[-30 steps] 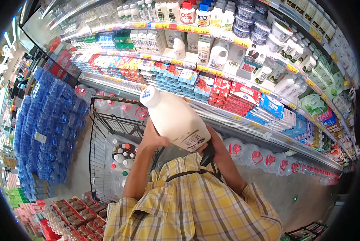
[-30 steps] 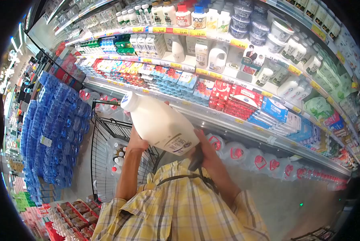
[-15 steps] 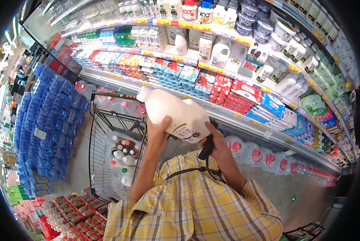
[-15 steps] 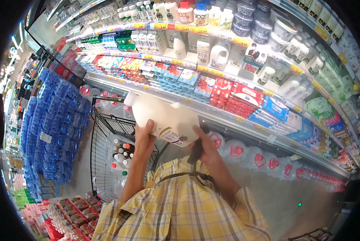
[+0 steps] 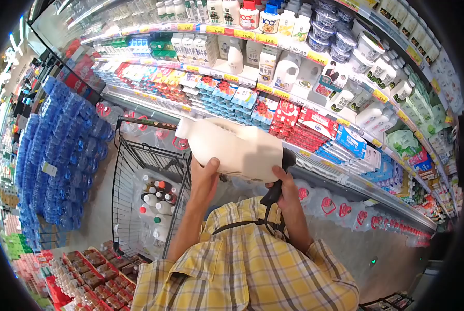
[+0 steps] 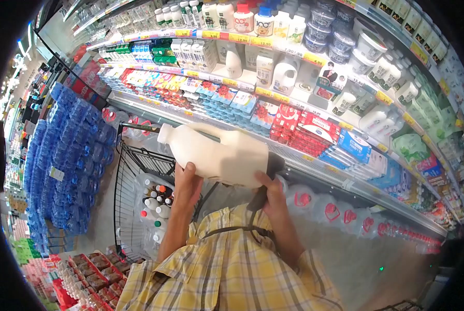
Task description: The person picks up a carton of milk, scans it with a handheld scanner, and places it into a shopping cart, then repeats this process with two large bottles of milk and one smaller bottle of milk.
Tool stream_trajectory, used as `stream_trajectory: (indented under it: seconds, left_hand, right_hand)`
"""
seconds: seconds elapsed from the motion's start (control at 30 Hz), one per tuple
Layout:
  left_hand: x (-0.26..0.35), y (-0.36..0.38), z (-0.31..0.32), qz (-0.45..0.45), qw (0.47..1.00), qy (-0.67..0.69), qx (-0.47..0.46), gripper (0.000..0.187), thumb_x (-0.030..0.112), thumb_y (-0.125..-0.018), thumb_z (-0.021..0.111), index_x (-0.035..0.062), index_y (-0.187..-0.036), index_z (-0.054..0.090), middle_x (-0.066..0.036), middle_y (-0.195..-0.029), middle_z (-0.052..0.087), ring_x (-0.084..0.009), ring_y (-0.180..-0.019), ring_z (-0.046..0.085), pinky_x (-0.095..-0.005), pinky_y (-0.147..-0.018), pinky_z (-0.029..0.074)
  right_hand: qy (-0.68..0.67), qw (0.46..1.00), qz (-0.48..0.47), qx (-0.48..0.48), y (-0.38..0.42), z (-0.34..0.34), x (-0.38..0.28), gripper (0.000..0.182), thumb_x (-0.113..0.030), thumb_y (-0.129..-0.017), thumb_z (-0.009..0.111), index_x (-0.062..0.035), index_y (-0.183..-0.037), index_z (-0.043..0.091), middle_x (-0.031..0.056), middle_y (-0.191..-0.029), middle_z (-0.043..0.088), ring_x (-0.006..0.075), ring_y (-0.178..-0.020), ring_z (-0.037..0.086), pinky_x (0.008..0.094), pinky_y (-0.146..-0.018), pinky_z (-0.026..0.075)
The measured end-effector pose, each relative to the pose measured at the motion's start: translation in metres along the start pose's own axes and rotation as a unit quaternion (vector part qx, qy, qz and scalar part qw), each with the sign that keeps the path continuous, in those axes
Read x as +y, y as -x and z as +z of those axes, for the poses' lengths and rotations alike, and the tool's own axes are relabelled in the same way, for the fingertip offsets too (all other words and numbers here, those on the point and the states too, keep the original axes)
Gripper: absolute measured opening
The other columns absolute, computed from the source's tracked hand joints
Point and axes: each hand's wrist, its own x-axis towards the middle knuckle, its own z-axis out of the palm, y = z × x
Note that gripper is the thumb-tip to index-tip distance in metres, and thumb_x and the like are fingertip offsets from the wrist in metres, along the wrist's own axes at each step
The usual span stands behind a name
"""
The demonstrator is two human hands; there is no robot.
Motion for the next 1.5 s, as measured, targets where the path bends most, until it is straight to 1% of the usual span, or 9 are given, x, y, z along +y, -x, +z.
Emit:
stream_trajectory:
  seconds: [0.23,0.4,0.5,0.9,0.97,1.1,1.23,1.33,1.5]
  left_hand:
    - [-0.003,0.001,0.005,-0.004,0.999,-0.048,-0.001,0.090,0.044,-0.072,0.077,0.0003,-0.134,0.030,-0.012,-0.130,0.045,-0.0251,-0.121,0.045,-0.0420,-0.101,0.037]
    - [-0.004,0.016,0.010,-0.074,0.997,0.000,-0.019,0.077,0.046,-0.086,0.060,0.0035,-0.140,0.025,-0.012,-0.138,0.039,-0.0268,-0.127,0.039,-0.0444,-0.106,0.032]
    - [-0.010,0.018,0.006,-0.067,0.996,0.054,-0.010,0.073,0.047,-0.089,0.055,0.0054,-0.141,0.026,-0.011,-0.141,0.037,-0.0262,-0.128,0.038,-0.0442,-0.108,0.030]
    - [-0.013,0.001,0.017,-0.103,0.966,0.224,0.076,0.072,0.046,-0.084,0.062,0.0086,-0.138,0.033,-0.009,-0.136,0.044,-0.0277,-0.125,0.041,-0.0448,-0.107,0.031]
    - [-0.013,-0.007,0.010,-0.102,0.962,0.242,0.080,0.074,0.045,-0.081,0.064,0.0082,-0.137,0.034,-0.010,-0.134,0.045,-0.0286,-0.124,0.043,-0.0448,-0.106,0.033]
    - [-0.006,-0.020,-0.014,-0.062,0.967,0.242,0.054,0.071,0.037,-0.081,0.057,0.0029,-0.137,0.030,-0.016,-0.134,0.043,-0.0325,-0.123,0.043,-0.0466,-0.105,0.034]
    - [0.008,-0.035,-0.057,-0.008,0.987,0.156,0.026,0.076,0.037,-0.076,0.061,0.0004,-0.136,0.031,-0.018,-0.130,0.046,-0.0337,-0.119,0.047,-0.0471,-0.102,0.038]
    - [0.022,-0.041,-0.086,0.003,0.993,0.115,0.018,0.078,0.037,-0.072,0.065,-0.0031,-0.132,0.035,-0.018,-0.123,0.052,-0.0332,-0.112,0.053,-0.0459,-0.099,0.043]
    - [0.048,-0.038,-0.104,0.007,0.998,0.063,-0.020,0.076,0.034,-0.071,0.068,-0.0058,-0.129,0.038,-0.018,-0.120,0.054,-0.0309,-0.108,0.057,-0.0429,-0.096,0.046]
  right_hand:
    - [-0.005,0.999,-0.036,-0.038,-0.006,-0.011,0.000,0.038,-0.018,-0.078,0.071,-0.0023,-0.109,0.053,0.0034,-0.083,0.058,0.0111,-0.062,0.055,0.0233,-0.053,0.045]
    - [0.185,0.941,-0.282,-0.035,0.016,0.011,-0.025,0.069,-0.009,-0.060,0.081,0.0010,-0.120,0.048,0.0075,-0.102,0.061,0.0160,-0.085,0.062,0.0288,-0.073,0.052]
    - [0.212,0.924,-0.314,-0.050,0.028,0.019,-0.035,0.081,-0.008,-0.051,0.086,0.0016,-0.122,0.047,0.0087,-0.109,0.060,0.0186,-0.098,0.060,0.0310,-0.084,0.050]
    - [0.272,0.859,-0.428,-0.062,0.046,0.028,-0.007,0.080,-0.002,-0.059,0.085,0.0016,-0.127,0.041,0.0095,-0.121,0.052,0.0189,-0.106,0.055,0.0338,-0.088,0.048]
    - [0.374,0.860,-0.337,-0.084,0.050,0.013,-0.007,0.082,-0.001,-0.061,0.083,0.0027,-0.129,0.038,0.0098,-0.120,0.053,0.0186,-0.107,0.055,0.0346,-0.090,0.046]
    - [0.461,0.776,-0.396,-0.168,0.056,0.021,-0.032,0.085,-0.007,-0.065,0.082,0.0011,-0.136,0.036,0.0120,-0.127,0.050,0.0194,-0.107,0.056,0.0329,-0.087,0.047]
    - [0.245,0.932,-0.227,-0.142,0.088,0.045,-0.051,0.062,-0.001,-0.069,0.075,-0.0012,-0.125,0.047,0.0097,-0.113,0.061,0.0170,-0.103,0.057,0.0311,-0.090,0.044]
    - [0.330,0.908,0.033,-0.255,0.104,0.047,-0.071,0.052,-0.007,-0.074,0.073,-0.0056,-0.121,0.053,0.0068,-0.108,0.064,0.0123,-0.091,0.061,0.0247,-0.072,0.048]
    - [0.343,0.848,0.124,-0.385,0.082,0.041,-0.049,0.069,-0.001,-0.078,0.069,-0.0028,-0.136,0.032,0.0167,-0.125,0.053,0.0234,-0.094,0.065,0.0218,-0.051,0.049]
